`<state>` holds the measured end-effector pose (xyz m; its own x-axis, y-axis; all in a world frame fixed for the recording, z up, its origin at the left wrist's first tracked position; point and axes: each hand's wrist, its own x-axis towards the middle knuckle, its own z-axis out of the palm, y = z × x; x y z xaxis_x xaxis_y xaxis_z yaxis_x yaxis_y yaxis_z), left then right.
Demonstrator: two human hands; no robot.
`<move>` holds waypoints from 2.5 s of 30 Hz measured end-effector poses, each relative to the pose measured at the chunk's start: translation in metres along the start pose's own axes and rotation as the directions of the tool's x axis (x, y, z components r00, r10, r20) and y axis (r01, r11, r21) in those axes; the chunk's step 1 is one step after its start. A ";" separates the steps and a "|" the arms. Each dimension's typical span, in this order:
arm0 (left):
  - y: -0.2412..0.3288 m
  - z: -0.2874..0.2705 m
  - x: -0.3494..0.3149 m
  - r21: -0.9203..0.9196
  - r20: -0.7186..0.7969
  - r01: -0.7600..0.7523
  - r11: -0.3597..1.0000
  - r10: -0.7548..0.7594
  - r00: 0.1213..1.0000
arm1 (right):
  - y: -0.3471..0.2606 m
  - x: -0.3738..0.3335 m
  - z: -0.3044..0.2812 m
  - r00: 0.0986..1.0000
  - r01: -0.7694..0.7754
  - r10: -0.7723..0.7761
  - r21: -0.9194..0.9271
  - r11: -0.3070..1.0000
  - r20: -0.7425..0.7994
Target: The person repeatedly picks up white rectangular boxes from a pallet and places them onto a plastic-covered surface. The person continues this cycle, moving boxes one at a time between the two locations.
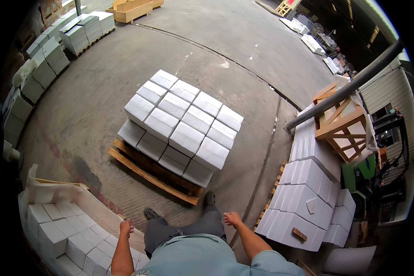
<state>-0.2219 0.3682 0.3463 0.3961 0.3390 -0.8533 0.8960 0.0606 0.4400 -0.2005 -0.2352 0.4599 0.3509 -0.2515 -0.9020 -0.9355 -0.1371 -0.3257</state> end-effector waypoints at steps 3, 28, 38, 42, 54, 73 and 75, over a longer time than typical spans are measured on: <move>0.020 0.057 -0.020 -0.044 -0.047 -0.049 0.998 0.047 0.998 | 0.008 0.036 -0.048 0.999 -0.020 0.020 -0.014 1.000 0.025; 0.073 0.485 0.169 -0.173 0.144 0.083 0.982 -0.058 0.988 | -0.072 0.420 -0.027 0.987 -0.123 0.089 0.277 0.953 0.134; 0.070 0.577 0.278 -0.275 -0.083 -0.117 0.954 0.097 0.992 | -0.050 0.606 0.020 0.889 0.011 -0.400 0.863 0.505 0.222; 0.043 0.563 0.301 -0.008 -0.035 -0.186 0.982 0.186 0.982 | -0.066 0.616 0.052 0.883 0.079 -0.435 0.857 0.510 0.177; 0.006 0.529 0.296 -0.267 0.064 -0.124 0.956 0.146 0.987 | -0.033 0.571 0.087 0.895 -0.092 -0.361 0.901 0.425 0.262; 0.029 0.565 0.307 -0.877 0.206 0.248 0.412 -0.143 0.968 | -0.004 0.699 0.026 0.827 0.465 -0.544 0.372 0.803 0.141; 0.025 0.548 0.309 -0.868 0.266 0.319 0.381 -0.184 0.946 | 0.003 0.689 0.031 0.876 0.469 -0.472 0.054 0.881 0.102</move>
<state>0.0329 -0.0405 -0.0596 0.2631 0.0595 -0.9629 0.2933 0.9459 0.1386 0.0372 -0.3789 -0.1718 0.7448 -0.0578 -0.6648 -0.6622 -0.1873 -0.7255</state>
